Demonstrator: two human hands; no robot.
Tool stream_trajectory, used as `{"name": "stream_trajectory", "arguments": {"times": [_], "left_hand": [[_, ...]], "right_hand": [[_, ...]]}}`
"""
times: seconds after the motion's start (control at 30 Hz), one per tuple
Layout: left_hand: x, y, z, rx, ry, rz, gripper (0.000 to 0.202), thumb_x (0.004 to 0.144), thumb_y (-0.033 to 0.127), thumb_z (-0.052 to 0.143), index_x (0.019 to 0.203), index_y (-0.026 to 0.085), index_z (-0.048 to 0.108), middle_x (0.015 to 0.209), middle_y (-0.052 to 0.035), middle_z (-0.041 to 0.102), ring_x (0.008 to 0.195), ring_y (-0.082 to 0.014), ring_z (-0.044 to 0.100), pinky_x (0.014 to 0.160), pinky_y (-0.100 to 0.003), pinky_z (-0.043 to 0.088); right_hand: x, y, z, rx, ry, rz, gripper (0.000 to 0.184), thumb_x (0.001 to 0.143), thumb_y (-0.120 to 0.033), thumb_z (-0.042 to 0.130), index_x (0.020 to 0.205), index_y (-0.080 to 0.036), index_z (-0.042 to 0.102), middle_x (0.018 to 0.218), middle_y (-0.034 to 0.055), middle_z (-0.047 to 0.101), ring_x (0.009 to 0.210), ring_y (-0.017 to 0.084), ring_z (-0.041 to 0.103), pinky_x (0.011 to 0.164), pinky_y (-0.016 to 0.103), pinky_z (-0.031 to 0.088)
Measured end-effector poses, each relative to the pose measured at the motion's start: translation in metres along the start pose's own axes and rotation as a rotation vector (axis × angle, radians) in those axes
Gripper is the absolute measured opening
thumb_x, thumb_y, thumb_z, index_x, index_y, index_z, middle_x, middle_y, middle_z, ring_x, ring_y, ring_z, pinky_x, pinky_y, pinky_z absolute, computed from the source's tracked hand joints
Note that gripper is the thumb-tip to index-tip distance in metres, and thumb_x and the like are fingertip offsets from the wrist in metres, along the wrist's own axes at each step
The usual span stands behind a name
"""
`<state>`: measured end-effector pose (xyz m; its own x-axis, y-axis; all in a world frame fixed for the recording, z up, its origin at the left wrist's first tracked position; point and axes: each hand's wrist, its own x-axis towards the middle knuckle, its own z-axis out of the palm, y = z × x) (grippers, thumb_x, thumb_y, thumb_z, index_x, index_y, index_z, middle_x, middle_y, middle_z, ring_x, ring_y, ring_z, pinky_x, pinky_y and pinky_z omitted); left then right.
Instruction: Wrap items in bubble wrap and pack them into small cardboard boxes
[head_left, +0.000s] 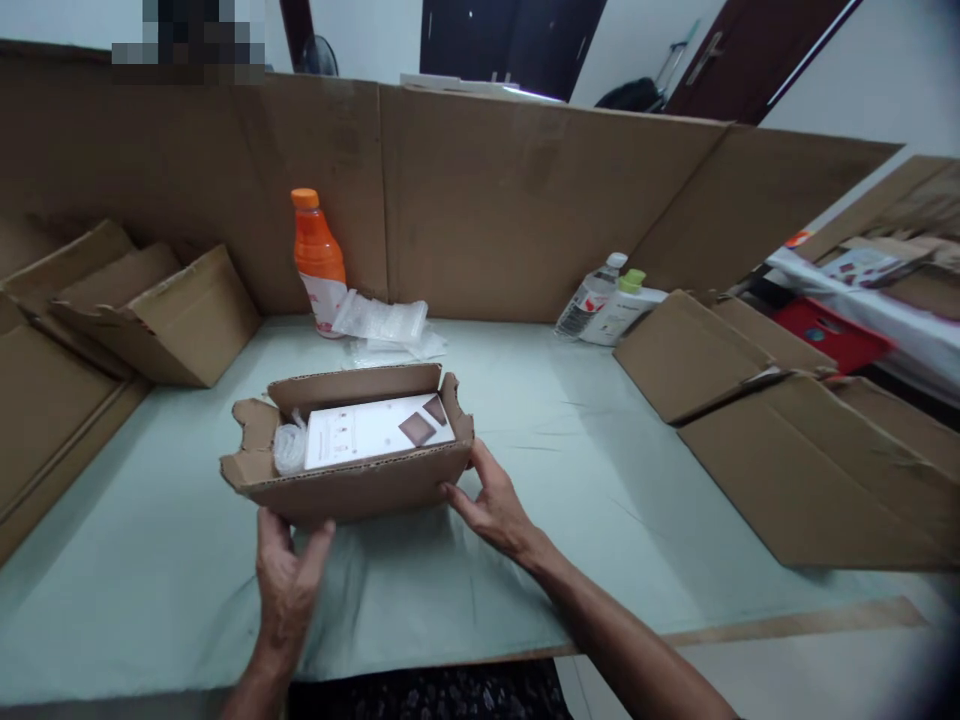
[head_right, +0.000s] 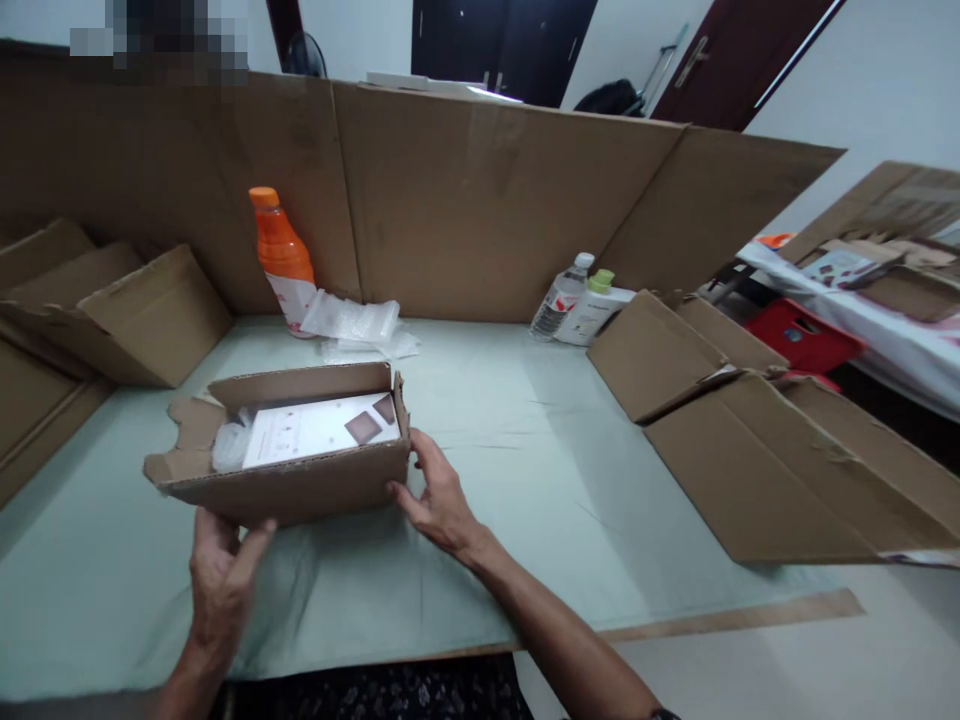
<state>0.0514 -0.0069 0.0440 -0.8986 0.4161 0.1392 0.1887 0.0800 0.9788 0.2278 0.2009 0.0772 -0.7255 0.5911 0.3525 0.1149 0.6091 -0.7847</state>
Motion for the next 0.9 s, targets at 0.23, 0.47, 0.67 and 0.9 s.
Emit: {"name": "stream_trajectory", "arguments": {"times": [0.23, 0.47, 0.67, 0.9], "left_hand": [[-0.081, -0.013, 0.02, 0.077, -0.493, 0.384, 0.033, 0.088, 0.026, 0.064, 0.12, 0.025, 0.071, 0.12, -0.013, 0.071, 0.108, -0.029, 0.07, 0.091, -0.041, 0.058], [-0.035, 0.002, 0.017, 0.141, -0.26, 0.197, 0.036, 0.088, 0.035, 0.065, 0.123, 0.025, 0.065, 0.12, -0.0097, 0.07, 0.104, -0.0246, 0.068, 0.091, -0.039, 0.058], [-0.028, 0.0, 0.043, 0.086, -0.437, -0.032, 0.051, 0.083, 0.049, 0.068, 0.123, 0.018, 0.061, 0.122, -0.0153, 0.067, 0.117, -0.0315, 0.064, 0.103, -0.049, 0.051], [-0.058, 0.008, 0.07, 0.036, -0.526, -0.026, 0.052, 0.083, 0.041, 0.066, 0.129, 0.018, 0.058, 0.127, -0.0164, 0.065, 0.123, -0.0318, 0.061, 0.106, -0.049, 0.05]], "right_hand": [[0.039, 0.04, -0.046, 0.131, 0.284, 0.216, 0.051, 0.089, -0.048, 0.064, 0.131, -0.019, 0.059, 0.129, 0.0138, 0.067, 0.114, 0.027, 0.064, 0.09, 0.041, 0.054], [-0.011, 0.054, -0.048, 0.045, 0.194, 0.228, 0.05, 0.087, -0.044, 0.064, 0.129, -0.017, 0.062, 0.133, 0.0157, 0.065, 0.111, 0.027, 0.067, 0.081, 0.038, 0.057], [-0.074, 0.034, -0.021, -0.02, 0.056, 0.173, 0.055, 0.091, -0.037, 0.063, 0.142, -0.022, 0.054, 0.145, 0.0157, 0.058, 0.129, 0.03, 0.059, 0.099, 0.046, 0.056], [-0.072, 0.028, -0.025, 0.002, 0.128, 0.154, 0.041, 0.093, -0.025, 0.052, 0.133, -0.024, 0.062, 0.135, 0.0115, 0.065, 0.122, 0.026, 0.062, 0.1, 0.044, 0.055]]}}
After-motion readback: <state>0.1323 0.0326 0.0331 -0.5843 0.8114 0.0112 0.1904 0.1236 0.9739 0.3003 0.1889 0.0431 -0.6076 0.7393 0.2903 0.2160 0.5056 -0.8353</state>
